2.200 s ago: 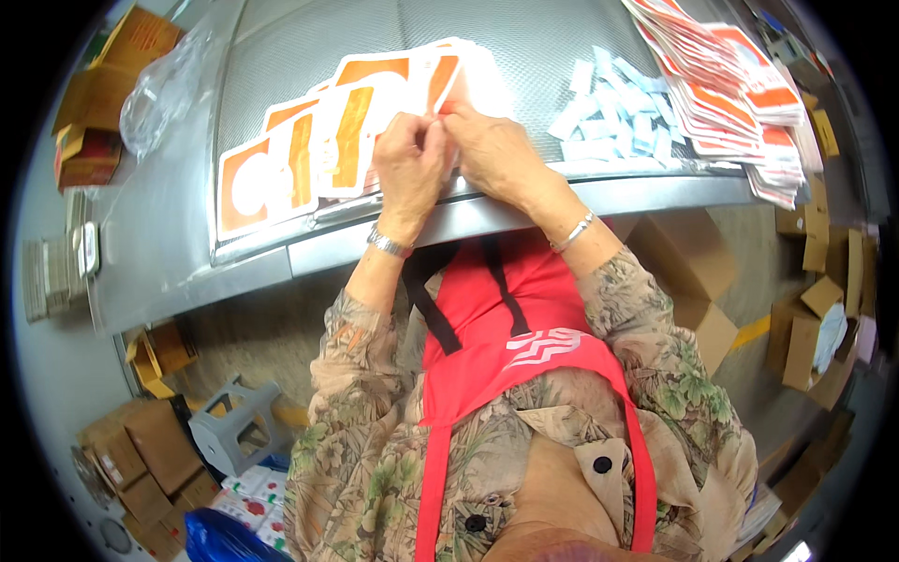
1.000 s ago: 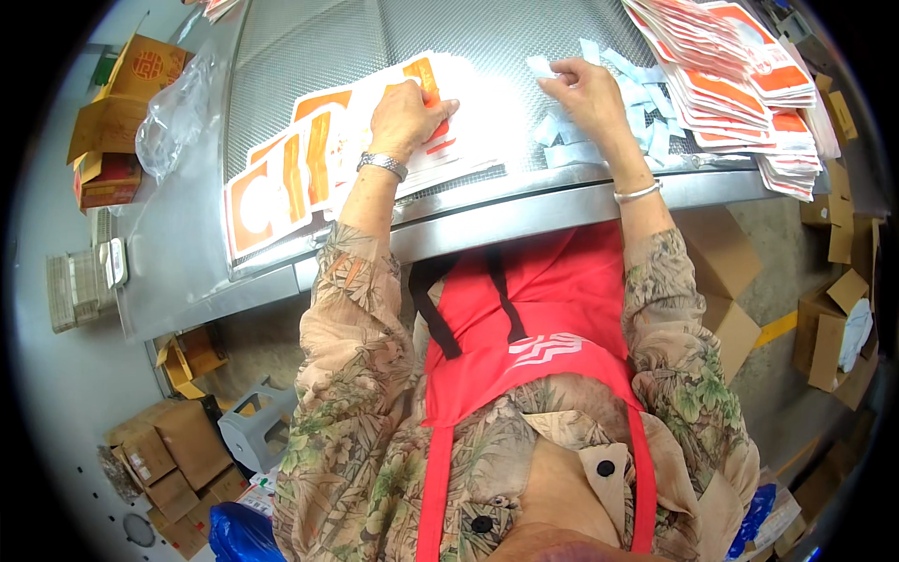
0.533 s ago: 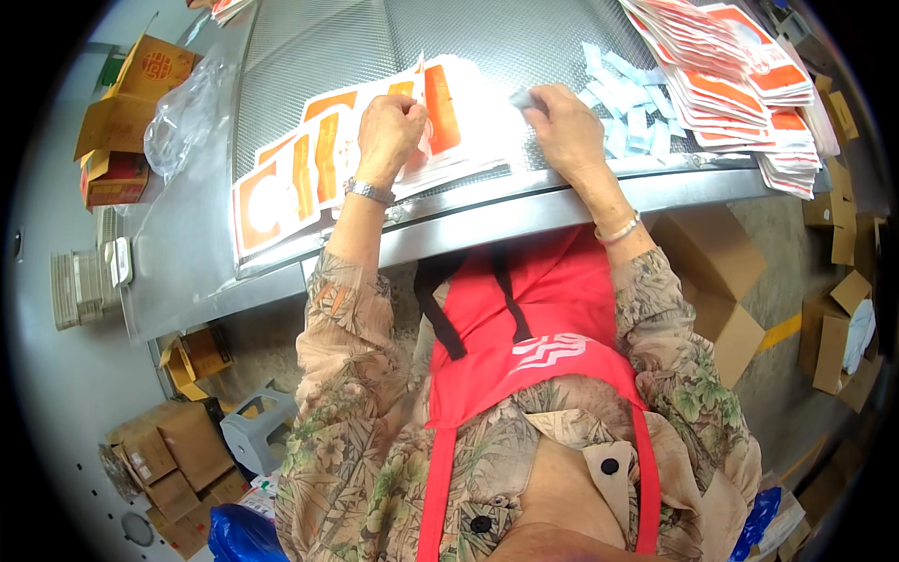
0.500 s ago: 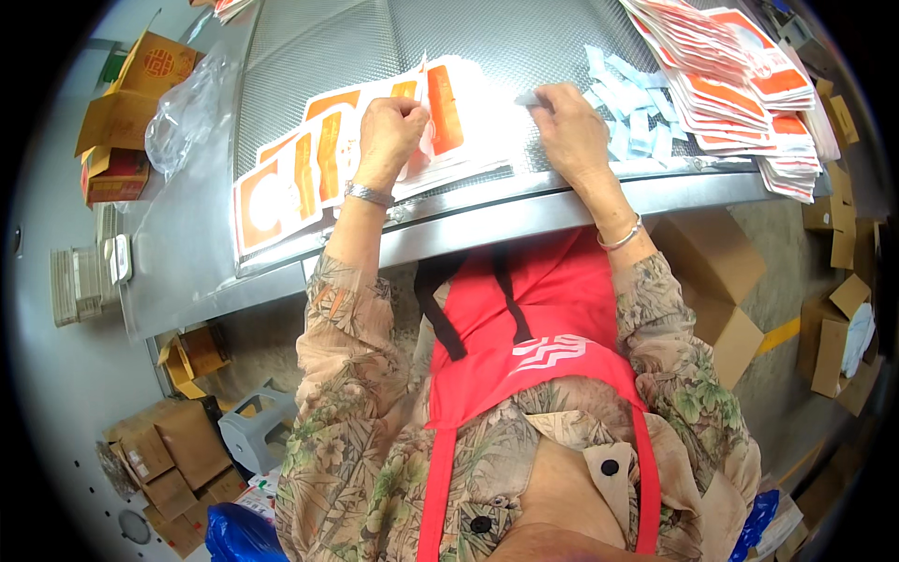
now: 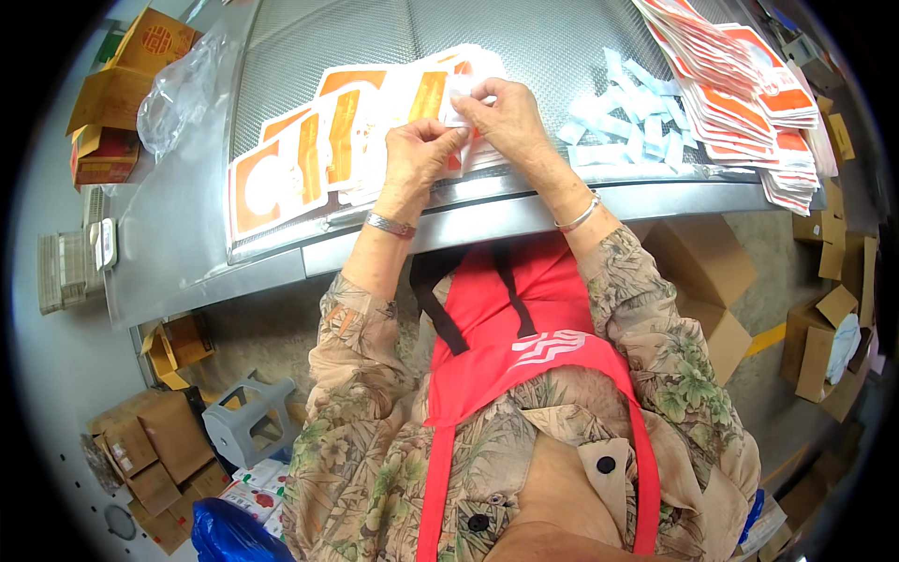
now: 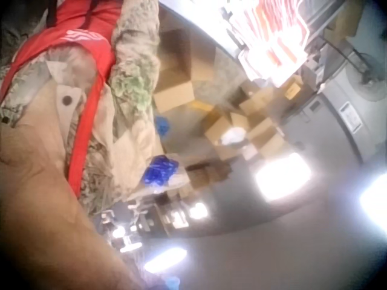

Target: The person picks up orange paper labels and small blue packets from a metal table, stacks them together, and puts them into clear plastic bags.

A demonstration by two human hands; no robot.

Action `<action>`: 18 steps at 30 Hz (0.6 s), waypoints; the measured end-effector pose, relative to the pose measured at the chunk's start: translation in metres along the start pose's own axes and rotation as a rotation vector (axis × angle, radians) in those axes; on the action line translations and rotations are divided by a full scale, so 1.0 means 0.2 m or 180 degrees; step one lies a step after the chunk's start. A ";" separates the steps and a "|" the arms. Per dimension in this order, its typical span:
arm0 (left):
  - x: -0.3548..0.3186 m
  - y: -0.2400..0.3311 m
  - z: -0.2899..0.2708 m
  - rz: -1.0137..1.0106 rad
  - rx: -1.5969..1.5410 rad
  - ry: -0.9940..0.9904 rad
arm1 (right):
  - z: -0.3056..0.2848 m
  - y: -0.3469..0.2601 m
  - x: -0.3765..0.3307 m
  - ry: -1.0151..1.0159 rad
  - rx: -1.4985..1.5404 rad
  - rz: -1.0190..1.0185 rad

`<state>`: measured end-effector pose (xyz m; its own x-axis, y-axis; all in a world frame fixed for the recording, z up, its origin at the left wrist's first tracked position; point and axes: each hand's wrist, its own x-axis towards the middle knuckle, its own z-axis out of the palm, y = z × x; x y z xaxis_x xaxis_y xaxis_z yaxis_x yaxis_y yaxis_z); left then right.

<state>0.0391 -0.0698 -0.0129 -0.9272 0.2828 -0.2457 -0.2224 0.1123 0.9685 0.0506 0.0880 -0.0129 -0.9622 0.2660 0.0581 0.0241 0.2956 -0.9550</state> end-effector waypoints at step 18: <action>-0.05 -0.10 0.04 0.0972 -0.0650 0.0254 | -0.01 -0.02 -0.04 -0.0565 -0.2315 -0.0900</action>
<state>0.0558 -0.0667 -0.0305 -0.9788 0.1979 0.0518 0.0198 -0.1603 0.9869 0.0593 0.0873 -0.0091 -0.9856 -0.0402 0.1640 -0.1151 0.8705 -0.4785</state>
